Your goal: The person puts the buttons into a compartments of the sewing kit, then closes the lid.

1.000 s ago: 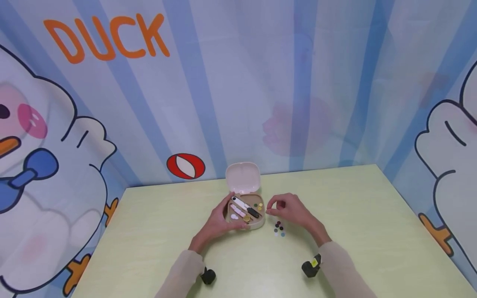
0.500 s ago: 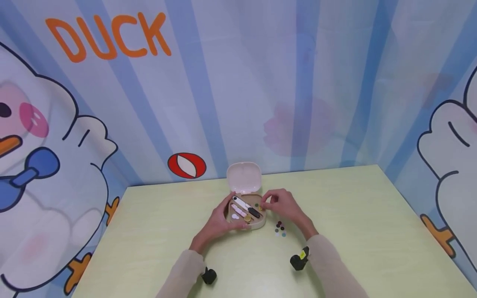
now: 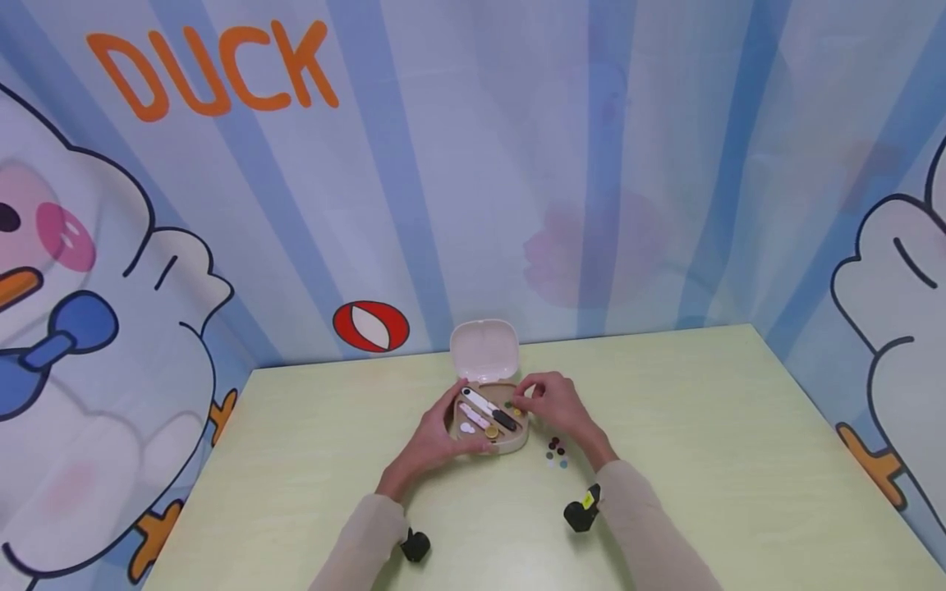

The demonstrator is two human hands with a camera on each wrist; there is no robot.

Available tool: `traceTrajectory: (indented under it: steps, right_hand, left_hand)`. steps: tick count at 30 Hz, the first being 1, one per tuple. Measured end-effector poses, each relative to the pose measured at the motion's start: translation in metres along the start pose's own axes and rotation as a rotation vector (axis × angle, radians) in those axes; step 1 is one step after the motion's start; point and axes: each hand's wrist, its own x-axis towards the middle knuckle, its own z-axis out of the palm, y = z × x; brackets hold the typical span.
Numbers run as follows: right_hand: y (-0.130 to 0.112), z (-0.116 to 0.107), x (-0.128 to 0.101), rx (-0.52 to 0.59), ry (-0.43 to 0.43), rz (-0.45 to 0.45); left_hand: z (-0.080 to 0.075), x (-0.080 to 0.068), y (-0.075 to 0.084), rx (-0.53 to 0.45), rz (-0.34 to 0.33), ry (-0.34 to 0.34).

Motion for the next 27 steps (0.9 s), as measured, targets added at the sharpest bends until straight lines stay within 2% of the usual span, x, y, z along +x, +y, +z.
traceTrajectory:
  steps: [11, 20, 27]
  right_hand:
    - [0.002, 0.0, -0.001, -0.038, 0.021, -0.077]
    - [0.007, -0.015, -0.013, -0.032, 0.001, -0.121]
    - [0.019, -0.029, -0.028, -0.036, -0.036, -0.147]
  left_hand:
    - [0.001, 0.002, -0.003, 0.006, 0.004, 0.0]
    - [0.001, 0.0, 0.002, -0.007, -0.014, -0.003]
    - [0.001, 0.001, -0.001, 0.006, -0.013, 0.002]
